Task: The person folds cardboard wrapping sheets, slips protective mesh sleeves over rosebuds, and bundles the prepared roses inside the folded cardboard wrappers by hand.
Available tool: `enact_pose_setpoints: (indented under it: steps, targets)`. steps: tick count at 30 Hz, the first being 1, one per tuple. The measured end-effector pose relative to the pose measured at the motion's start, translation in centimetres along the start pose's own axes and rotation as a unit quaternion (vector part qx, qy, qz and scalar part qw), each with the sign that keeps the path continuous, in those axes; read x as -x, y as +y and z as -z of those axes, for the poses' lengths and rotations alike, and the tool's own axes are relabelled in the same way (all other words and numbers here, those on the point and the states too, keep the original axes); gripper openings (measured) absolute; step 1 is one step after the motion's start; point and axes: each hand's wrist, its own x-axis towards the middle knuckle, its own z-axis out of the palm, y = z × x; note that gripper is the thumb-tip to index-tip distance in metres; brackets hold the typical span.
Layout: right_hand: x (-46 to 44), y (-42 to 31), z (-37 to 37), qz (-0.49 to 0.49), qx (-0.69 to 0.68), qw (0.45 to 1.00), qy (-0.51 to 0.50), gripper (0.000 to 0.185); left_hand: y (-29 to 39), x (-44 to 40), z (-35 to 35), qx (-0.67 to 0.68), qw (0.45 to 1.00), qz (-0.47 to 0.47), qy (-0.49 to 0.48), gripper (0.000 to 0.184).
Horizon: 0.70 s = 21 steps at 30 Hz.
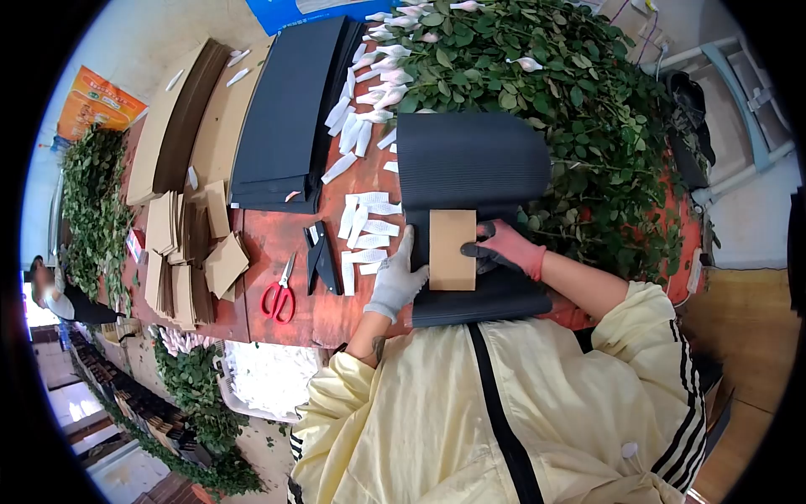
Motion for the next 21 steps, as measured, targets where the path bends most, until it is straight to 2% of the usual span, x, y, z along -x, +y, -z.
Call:
enact_pose_setpoints:
  steps: [1,3,4,5,6,7,8,11,13,15,19,21]
  targets:
    - [-0.6,0.2,0.0,0.000,-0.001,1.000,0.001,0.036,-0.4,0.1,-0.3,0.000,1.000,0.000,-0.001,0.083]
    - [-1.9,0.6,-0.3,0.091,0.259,0.959,0.075,0.040,-0.7,0.6,-0.6,0.045,0.996,-0.044,0.055,0.079]
    - [-2.1,0.7,-0.3,0.077,0.256,0.960,0.087,0.043,-0.5,0.7,0.0,0.043,0.997,-0.045,0.049,0.079]
    - [-2.3,0.8,-0.5,0.062,0.253,0.960,0.098,0.046,-0.3,1.0,0.9,0.067,0.997,0.029,-0.012,0.077]
    - [-2.0,0.0,-0.6,0.044,0.322,0.939,0.108,0.048,-0.1,1.2,1.6,0.091,0.988,0.106,-0.071,0.075]
    - [-1.7,-0.8,-0.7,0.027,0.392,0.913,0.113,0.050,-0.5,1.4,1.2,0.106,0.992,0.063,-0.032,0.074]
    - [-1.4,-1.4,-0.8,0.034,0.436,0.892,0.111,0.050,-0.6,1.6,1.1,0.097,0.992,0.067,-0.038,0.074]
    - [-0.5,-3.3,-0.8,-0.006,0.421,0.906,0.054,0.043,-0.4,1.2,1.5,0.063,0.994,0.071,-0.047,0.074]
    - [-0.4,-4.0,-0.7,-0.069,0.298,0.952,0.018,0.034,-0.7,1.4,1.3,0.037,0.995,0.071,-0.053,0.074]
    - [-0.5,-3.6,-0.5,-0.068,0.268,0.961,0.014,0.032,-0.8,1.2,1.2,0.130,0.984,0.110,-0.061,0.072]
    - [-0.1,-3.7,-0.8,-0.099,0.259,0.960,0.028,0.036,0.1,1.1,1.9,0.143,0.974,0.152,-0.083,0.071]
    - [-0.6,-2.6,-0.5,-0.018,0.362,0.930,0.062,0.041,-0.1,1.2,1.9,0.161,0.972,0.149,-0.082,0.069]
